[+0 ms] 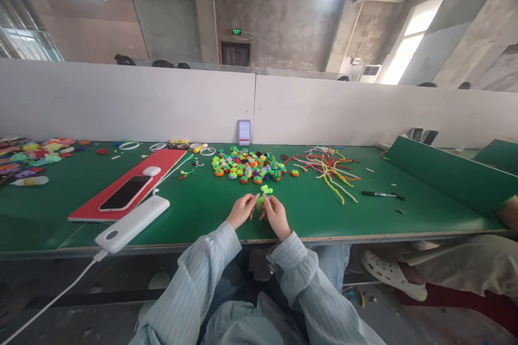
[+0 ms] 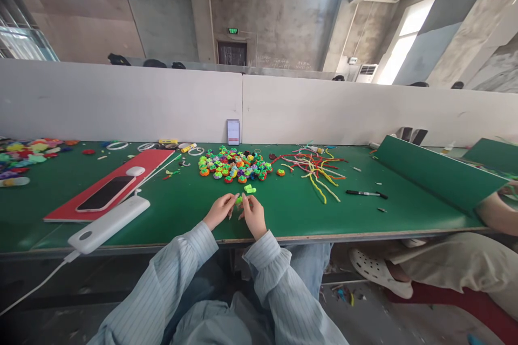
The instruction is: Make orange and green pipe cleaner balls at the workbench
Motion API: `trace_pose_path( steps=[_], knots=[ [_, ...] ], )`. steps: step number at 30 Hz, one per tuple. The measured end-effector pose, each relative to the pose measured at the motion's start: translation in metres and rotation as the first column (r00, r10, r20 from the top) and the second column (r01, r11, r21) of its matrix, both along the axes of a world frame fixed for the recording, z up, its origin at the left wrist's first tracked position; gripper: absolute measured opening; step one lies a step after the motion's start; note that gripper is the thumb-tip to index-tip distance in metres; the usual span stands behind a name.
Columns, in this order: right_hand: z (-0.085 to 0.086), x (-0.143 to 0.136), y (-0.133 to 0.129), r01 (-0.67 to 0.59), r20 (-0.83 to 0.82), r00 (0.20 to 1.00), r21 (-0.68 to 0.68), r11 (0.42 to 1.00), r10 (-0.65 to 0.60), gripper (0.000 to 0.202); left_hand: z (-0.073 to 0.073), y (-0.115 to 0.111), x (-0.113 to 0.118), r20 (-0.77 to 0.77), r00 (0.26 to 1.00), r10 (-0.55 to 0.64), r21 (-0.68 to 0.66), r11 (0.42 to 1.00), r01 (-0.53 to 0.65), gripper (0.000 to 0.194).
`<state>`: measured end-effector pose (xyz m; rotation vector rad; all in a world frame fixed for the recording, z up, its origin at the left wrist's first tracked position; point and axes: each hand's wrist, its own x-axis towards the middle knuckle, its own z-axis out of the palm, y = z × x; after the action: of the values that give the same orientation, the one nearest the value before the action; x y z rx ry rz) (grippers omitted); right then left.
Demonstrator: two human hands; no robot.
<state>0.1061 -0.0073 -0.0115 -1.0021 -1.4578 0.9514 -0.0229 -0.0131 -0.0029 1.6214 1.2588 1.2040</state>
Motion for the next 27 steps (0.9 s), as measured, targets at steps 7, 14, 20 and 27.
trace_pose_path(
  steps=[7, 14, 20, 27],
  knots=[
    [0.0002, -0.0002, -0.0010, 0.007, -0.024, 1.000, 0.008, 1.000, -0.006, 0.036, 0.0018, -0.0006, -0.0003, 0.011, 0.999, -0.038, 0.001, 0.999, 0.037, 0.036],
    [0.0030, 0.0012, -0.0025, 0.024, -0.058, 0.998, 0.068, 0.997, -0.020, 0.033, -0.0019, 0.0038, -0.0005, 0.008, 0.999, -0.044, -0.006, 0.999, 0.044, 0.045],
    [0.0037, 0.0019, -0.0029, 0.034, -0.050, 0.998, 0.111, 0.993, -0.029, 0.031, -0.0029, 0.0054, -0.0015, 0.019, 0.997, -0.069, -0.018, 0.997, 0.069, 0.041],
    [-0.0003, 0.0015, -0.0010, 0.087, -0.021, 0.996, 0.105, 0.991, -0.085, 0.031, -0.0029, 0.0038, -0.0028, -0.022, 0.999, -0.046, 0.019, 0.999, 0.046, 0.038]
  ],
)
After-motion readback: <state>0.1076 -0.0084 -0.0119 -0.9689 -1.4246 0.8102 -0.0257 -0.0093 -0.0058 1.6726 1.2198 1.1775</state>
